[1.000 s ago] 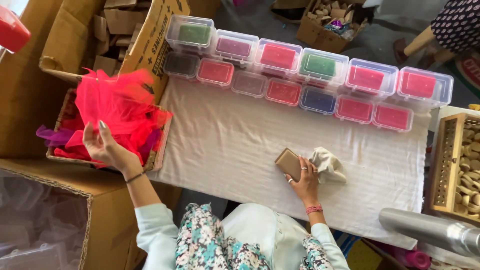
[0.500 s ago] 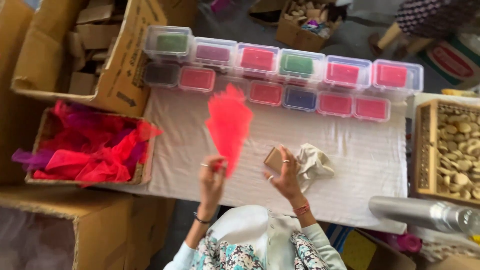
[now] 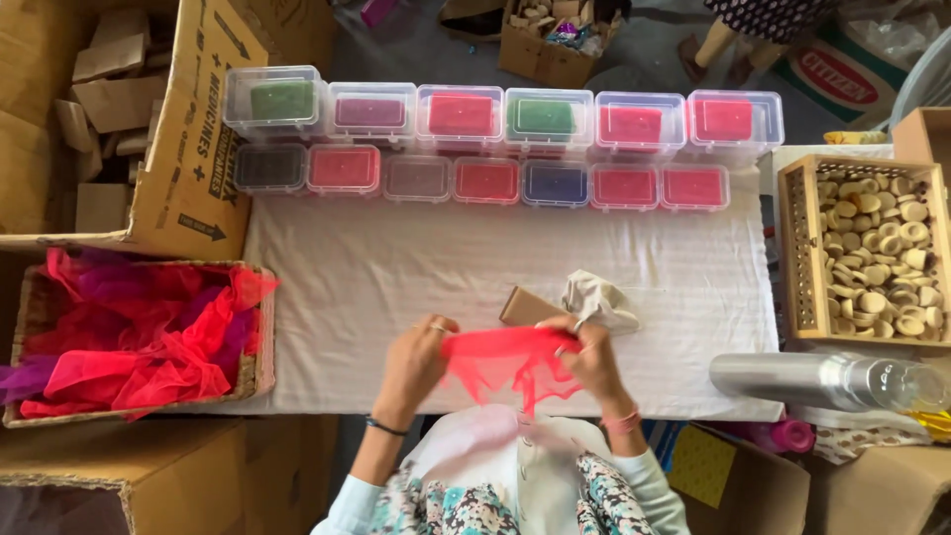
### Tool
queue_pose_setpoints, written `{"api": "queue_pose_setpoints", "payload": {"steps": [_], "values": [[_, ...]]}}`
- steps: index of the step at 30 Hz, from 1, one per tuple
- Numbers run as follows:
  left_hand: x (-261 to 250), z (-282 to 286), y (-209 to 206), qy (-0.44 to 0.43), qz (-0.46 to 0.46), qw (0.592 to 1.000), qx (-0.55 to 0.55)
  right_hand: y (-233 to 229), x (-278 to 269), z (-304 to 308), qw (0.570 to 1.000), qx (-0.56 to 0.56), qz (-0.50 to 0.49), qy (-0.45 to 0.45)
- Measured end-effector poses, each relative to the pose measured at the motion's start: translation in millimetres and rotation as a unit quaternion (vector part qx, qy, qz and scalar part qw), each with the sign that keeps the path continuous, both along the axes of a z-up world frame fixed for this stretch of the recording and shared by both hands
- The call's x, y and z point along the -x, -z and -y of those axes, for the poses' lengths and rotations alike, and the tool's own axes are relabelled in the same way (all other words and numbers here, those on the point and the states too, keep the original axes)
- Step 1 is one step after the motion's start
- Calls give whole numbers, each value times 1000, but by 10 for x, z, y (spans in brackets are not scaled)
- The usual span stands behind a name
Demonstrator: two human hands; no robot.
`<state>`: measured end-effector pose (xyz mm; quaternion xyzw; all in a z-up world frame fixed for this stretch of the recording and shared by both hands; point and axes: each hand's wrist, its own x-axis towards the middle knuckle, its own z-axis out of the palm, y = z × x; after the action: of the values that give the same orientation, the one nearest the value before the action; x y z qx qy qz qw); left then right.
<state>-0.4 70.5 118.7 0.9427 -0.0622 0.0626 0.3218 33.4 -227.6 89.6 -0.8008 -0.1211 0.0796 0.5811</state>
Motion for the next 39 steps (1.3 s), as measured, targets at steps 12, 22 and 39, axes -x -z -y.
{"api": "queue_pose_setpoints", "payload": {"steps": [12, 22, 39], "values": [[-649, -305, -911, -27, 223, 973, -51, -1079, -669, -43, 947, 207, 233, 78], [-218, -613, -54, -125, -5, 974, 190, -505, -330, 268, 956, 219, 175, 88], [-513, -899, 2065, -388, -185, 820, 378, 1180, -1176, 145, 969, -34, 46, 240]]}}
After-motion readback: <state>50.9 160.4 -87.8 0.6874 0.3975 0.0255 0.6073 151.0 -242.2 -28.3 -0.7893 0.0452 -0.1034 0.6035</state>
